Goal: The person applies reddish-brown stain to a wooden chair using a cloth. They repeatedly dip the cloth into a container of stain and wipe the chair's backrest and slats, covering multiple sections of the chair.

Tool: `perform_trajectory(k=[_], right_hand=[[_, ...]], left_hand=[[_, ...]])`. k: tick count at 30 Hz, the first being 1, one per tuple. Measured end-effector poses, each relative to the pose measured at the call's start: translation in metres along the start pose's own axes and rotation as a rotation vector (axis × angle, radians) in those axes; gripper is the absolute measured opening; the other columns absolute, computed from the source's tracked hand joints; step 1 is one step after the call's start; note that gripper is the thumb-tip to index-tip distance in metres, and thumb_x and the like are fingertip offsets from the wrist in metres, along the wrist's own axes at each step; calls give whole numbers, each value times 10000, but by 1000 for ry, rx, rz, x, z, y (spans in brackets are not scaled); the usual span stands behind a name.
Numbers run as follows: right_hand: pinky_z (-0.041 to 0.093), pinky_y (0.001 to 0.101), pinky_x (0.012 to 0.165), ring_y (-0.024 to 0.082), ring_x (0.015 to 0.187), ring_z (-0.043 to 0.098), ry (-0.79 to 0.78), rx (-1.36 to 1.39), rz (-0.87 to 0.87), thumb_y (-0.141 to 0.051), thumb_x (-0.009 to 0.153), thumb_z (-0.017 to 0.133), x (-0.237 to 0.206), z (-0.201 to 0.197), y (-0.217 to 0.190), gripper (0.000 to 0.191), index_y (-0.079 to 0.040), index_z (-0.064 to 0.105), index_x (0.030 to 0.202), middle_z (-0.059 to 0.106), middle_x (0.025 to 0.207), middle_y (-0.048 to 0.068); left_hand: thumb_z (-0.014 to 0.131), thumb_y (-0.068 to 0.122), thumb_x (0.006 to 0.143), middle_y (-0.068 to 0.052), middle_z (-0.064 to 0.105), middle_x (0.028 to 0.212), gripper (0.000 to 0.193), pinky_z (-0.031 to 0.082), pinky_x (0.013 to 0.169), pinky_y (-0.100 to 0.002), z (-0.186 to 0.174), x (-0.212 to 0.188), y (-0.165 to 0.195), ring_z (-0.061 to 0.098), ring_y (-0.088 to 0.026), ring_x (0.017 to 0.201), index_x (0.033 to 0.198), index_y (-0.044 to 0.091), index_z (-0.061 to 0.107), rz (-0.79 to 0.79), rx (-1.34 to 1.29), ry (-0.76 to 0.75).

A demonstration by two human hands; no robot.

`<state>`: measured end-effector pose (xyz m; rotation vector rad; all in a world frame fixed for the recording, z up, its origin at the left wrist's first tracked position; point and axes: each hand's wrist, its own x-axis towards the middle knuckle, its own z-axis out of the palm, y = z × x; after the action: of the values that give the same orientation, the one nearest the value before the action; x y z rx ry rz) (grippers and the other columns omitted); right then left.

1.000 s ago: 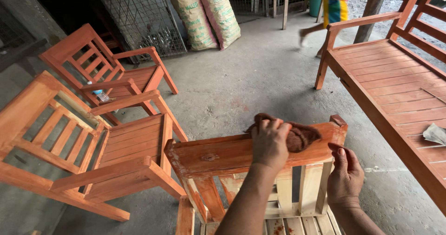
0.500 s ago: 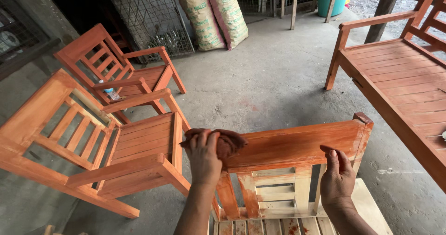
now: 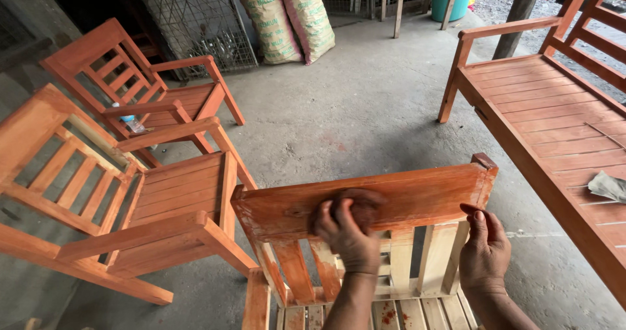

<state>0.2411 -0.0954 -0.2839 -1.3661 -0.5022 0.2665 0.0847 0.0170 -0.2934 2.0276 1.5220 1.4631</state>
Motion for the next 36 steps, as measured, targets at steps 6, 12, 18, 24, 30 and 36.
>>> perform_trajectory(k=[6, 12, 18, 24, 30, 36], right_hand=[[441, 284, 1045, 142, 1132, 592, 4, 4, -19, -238, 1127, 473, 9, -22, 13, 299, -55, 703, 1181, 700, 1176, 52], [453, 290, 985, 148, 1066, 579, -10, -35, -7, -241, 1137, 484, 14, -27, 13, 307, -51, 718, 1197, 679, 1129, 76], [454, 278, 1024, 135, 1106, 593, -63, 8, -8, -250, 1123, 481, -3, -17, 5, 291, -62, 696, 1180, 703, 1193, 45], [448, 285, 1065, 153, 1156, 609, -99, 63, 11, -241, 1112, 496, -28, 2, 6, 280, -52, 677, 1210, 704, 1223, 55], [479, 323, 1074, 187, 1222, 627, -345, -66, 130, -297, 1033, 585, -56, 17, -10, 353, -86, 666, 1304, 699, 1294, 94], [570, 365, 1015, 202, 1223, 664, -781, -263, 341, -356, 771, 800, -78, 16, -37, 736, -247, 547, 1453, 638, 1392, 62]], left_hand=[[791, 260, 862, -205, 392, 1492, 538, 372, 1025, -604, 48, -40, 61, 335, -436, 1304, 1344, 137, 584, 311, 28, -273], [684, 200, 914, -67, 537, 1488, 238, 340, 1114, -550, 58, -49, 77, 458, -286, 1363, 1146, 160, 716, 666, 161, -518], [696, 230, 932, -39, 540, 1482, 166, 424, 1094, -470, 24, -29, 31, 484, -275, 1325, 1089, 219, 749, 633, 368, -554], [811, 217, 791, -80, 528, 1412, 370, 415, 1075, -532, -28, -15, -20, 470, -336, 1253, 1155, 208, 748, 335, 365, -482], [873, 61, 671, -76, 634, 1325, 523, 482, 1078, -410, -58, -12, -50, 552, -346, 1259, 1165, 174, 744, 51, 43, -587], [851, 85, 757, -67, 731, 1210, 525, 563, 999, -352, -64, -32, -41, 702, -249, 1161, 1229, 153, 632, -75, -354, -880]])
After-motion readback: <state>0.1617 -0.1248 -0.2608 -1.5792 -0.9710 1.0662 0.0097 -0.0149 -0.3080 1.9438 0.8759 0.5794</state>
